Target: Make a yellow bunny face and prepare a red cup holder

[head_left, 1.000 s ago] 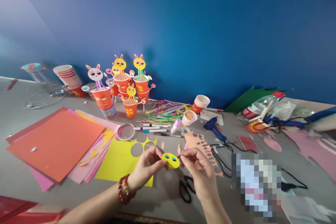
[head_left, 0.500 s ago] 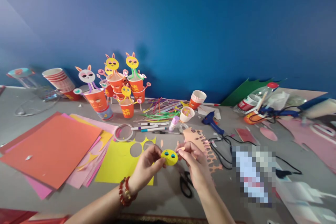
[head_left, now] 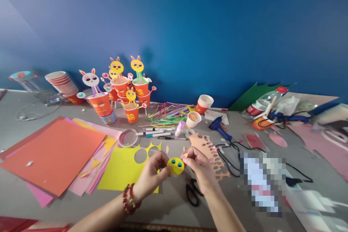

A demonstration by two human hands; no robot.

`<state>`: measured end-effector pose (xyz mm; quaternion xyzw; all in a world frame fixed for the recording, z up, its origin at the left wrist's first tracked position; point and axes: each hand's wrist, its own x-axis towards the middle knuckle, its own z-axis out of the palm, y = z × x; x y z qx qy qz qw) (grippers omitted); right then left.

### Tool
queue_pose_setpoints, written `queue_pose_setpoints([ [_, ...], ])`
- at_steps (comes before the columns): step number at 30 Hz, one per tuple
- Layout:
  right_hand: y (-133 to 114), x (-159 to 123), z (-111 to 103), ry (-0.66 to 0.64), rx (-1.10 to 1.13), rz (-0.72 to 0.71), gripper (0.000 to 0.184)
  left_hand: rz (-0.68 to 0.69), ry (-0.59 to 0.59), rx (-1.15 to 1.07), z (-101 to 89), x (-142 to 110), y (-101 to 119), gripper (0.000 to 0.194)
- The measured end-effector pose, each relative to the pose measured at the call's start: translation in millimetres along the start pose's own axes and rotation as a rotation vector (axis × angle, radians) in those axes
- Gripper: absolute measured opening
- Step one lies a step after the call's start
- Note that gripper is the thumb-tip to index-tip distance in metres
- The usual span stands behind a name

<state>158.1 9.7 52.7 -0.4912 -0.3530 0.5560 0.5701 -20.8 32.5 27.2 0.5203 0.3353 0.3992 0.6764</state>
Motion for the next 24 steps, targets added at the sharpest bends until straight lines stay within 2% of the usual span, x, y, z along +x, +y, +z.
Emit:
queue_pose_setpoints([
  [4, -0.6, -0.2, 0.3, -0.009, -0.057, -0.008, 0.030, -0.002, 0.004, 0.002, -0.1, 0.3, 0.9, 0.031],
  [12, -2.6, -1.2, 0.5, -0.019, -0.118, -0.047, 0.022, -0.014, 0.014, -0.005, -1.4, 1.2, -0.6, 0.030],
  [24, -4.4, -2.9, 2.0, -0.039, -0.151, -0.055, 0.026, -0.025, 0.040, -0.023, -0.1, 1.6, 0.2, 0.033],
])
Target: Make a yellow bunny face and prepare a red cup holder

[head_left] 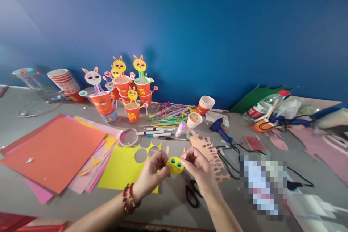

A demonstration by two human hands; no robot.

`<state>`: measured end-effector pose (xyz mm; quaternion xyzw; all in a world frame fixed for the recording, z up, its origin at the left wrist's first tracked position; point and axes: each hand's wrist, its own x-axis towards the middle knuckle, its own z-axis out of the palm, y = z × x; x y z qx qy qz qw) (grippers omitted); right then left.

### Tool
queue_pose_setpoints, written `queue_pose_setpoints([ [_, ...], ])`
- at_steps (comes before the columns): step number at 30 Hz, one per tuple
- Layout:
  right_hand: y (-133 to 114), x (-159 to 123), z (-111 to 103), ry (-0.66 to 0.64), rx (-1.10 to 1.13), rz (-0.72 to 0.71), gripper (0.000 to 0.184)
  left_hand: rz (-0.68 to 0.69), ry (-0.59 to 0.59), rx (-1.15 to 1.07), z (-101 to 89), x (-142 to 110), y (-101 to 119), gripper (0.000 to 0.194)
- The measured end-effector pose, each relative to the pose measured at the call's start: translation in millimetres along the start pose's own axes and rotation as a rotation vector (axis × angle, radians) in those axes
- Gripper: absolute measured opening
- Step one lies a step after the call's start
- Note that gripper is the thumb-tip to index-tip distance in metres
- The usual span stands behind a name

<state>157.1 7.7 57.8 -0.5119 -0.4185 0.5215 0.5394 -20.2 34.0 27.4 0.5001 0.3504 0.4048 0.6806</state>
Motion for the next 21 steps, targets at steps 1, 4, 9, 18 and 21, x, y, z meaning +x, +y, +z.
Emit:
queue_pose_setpoints([
  [1, 0.0, -0.1, 0.7, 0.002, 0.005, -0.003, 0.027, -0.003, 0.005, -0.003, 0.3, 0.1, 0.3, 0.033],
  [4, 1.3, 0.1, 2.3, 0.016, 0.017, -0.016, 0.028, -0.010, 0.015, -0.011, 1.0, 0.2, 0.5, 0.034],
  [9, 5.5, 1.7, 1.3, 0.038, 0.007, -0.034, 0.028, -0.012, 0.009, -0.013, 1.2, -0.2, 0.5, 0.034],
  [18, 6.0, 3.1, 0.8, 0.044, -0.023, -0.065, 0.027, 0.002, -0.003, 0.004, 0.7, -0.9, 0.6, 0.033],
  [21, 6.4, 3.1, 0.0, 0.042, -0.035, -0.080, 0.027, -0.004, -0.007, 0.001, 0.5, -0.5, -0.6, 0.033],
])
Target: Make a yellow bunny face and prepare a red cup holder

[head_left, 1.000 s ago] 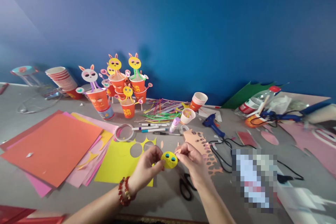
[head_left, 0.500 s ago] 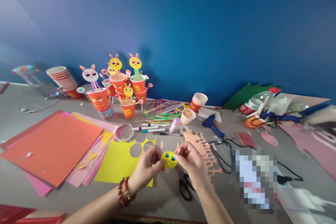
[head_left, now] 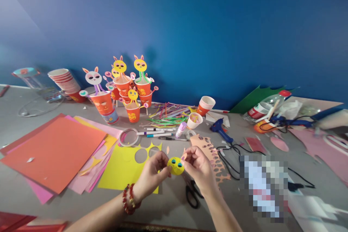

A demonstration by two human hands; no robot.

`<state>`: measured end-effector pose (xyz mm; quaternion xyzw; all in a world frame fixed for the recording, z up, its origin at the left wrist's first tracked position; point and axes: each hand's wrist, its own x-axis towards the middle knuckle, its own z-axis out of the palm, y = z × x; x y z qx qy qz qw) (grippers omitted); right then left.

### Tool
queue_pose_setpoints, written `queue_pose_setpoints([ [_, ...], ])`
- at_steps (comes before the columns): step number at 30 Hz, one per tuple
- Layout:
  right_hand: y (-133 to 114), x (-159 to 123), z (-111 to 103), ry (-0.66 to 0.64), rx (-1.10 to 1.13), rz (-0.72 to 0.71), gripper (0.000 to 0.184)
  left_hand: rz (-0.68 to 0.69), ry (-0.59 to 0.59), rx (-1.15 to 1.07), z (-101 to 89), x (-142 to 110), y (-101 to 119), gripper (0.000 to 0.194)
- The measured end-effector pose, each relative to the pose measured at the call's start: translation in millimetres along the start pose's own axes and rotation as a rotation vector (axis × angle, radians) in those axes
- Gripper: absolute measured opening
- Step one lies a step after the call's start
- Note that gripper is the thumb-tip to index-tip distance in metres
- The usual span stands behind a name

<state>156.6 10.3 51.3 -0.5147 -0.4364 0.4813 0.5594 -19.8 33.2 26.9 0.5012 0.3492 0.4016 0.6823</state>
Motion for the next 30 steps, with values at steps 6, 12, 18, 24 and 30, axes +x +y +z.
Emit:
queue_pose_setpoints([
  [6, -0.9, -0.8, -2.2, -0.016, -0.040, -0.012, 0.024, -0.003, 0.000, -0.014, 0.2, -0.1, -0.3, 0.032],
  [12, -3.9, -1.7, -3.8, -0.041, -0.087, -0.030, 0.021, -0.007, -0.009, 0.002, 0.8, -0.3, 0.9, 0.032],
  [18, -2.9, -2.0, -4.1, -0.050, -0.087, -0.031, 0.020, -0.011, -0.012, -0.009, 0.5, -0.1, 0.2, 0.034],
  [24, 0.0, -1.8, -4.5, -0.051, -0.080, -0.047, 0.021, 0.000, -0.014, -0.031, 0.6, 0.4, -0.2, 0.036],
  [30, 5.1, 0.0, -4.5, -0.052, -0.062, -0.050, 0.023, -0.002, -0.014, -0.034, 0.5, 0.8, 0.8, 0.036],
])
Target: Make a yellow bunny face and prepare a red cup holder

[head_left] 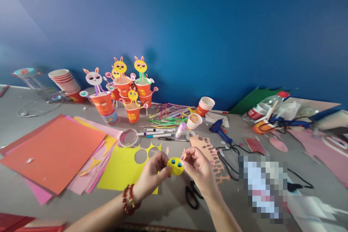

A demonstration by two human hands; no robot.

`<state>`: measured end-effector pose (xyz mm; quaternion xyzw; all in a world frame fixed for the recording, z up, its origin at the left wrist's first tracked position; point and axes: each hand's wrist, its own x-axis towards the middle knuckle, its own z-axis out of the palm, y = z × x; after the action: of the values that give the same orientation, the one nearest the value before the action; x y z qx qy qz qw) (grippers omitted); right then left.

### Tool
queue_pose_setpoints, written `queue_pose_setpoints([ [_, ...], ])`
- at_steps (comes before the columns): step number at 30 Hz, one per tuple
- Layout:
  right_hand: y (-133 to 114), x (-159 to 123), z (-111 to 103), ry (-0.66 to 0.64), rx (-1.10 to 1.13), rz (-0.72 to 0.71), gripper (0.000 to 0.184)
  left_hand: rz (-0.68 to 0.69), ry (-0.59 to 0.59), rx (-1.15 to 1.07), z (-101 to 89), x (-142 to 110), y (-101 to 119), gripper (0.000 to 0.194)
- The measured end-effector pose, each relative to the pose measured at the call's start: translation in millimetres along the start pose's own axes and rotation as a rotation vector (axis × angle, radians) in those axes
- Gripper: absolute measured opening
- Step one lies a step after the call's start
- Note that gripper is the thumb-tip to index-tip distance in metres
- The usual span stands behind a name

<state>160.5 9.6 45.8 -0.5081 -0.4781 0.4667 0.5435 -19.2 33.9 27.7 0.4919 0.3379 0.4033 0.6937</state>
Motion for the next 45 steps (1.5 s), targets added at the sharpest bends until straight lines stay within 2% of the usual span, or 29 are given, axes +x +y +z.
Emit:
queue_pose_setpoints([
  [7, -8, -2, 0, -0.038, 0.011, 0.031, 0.019, 0.022, 0.002, -0.011, -0.5, 0, -3, 0.034],
  [11, -8, 0, -4, 0.031, -0.084, 0.041, 0.023, 0.061, 0.053, -0.036, -7.8, 3, 3, 0.033],
  [13, -1, 4, -7, 0.039, -0.206, 0.029, 0.025, 0.105, 0.131, -0.046, -14.9, 6, 10, 0.031],
  [17, 17, 17, -8, -0.101, -0.610, -0.053, 0.013, 0.173, 0.278, -0.054, -27.8, 10, 21, 0.027],
  [20, 24, 27, -4, -0.229, -0.879, -0.117, 0.018, 0.171, 0.281, -0.056, -29.9, 11, 21, 0.028],
  [23, 26, 37, 5, -0.338, -1.008, -0.125, 0.028, 0.164, 0.259, -0.054, -27.4, 11, 17, 0.029],
  [29, 29, 53, 17, -0.398, -1.121, -0.090, 0.019, 0.154, 0.262, -0.055, -25.9, 11, 15, 0.032],
  [35, 25, 66, 8, -0.471, -1.138, -0.067, 0.008, 0.144, 0.254, -0.053, -27.7, 9, 14, 0.031],
  [39, 19, 70, 2, -0.527, -1.102, -0.075, 0.009, 0.141, 0.248, -0.049, -27.4, 9, 14, 0.030],
  [45, 21, 64, 5, -0.481, -1.094, -0.084, 0.012, 0.145, 0.248, -0.051, -24.7, 9, 16, 0.031],
])
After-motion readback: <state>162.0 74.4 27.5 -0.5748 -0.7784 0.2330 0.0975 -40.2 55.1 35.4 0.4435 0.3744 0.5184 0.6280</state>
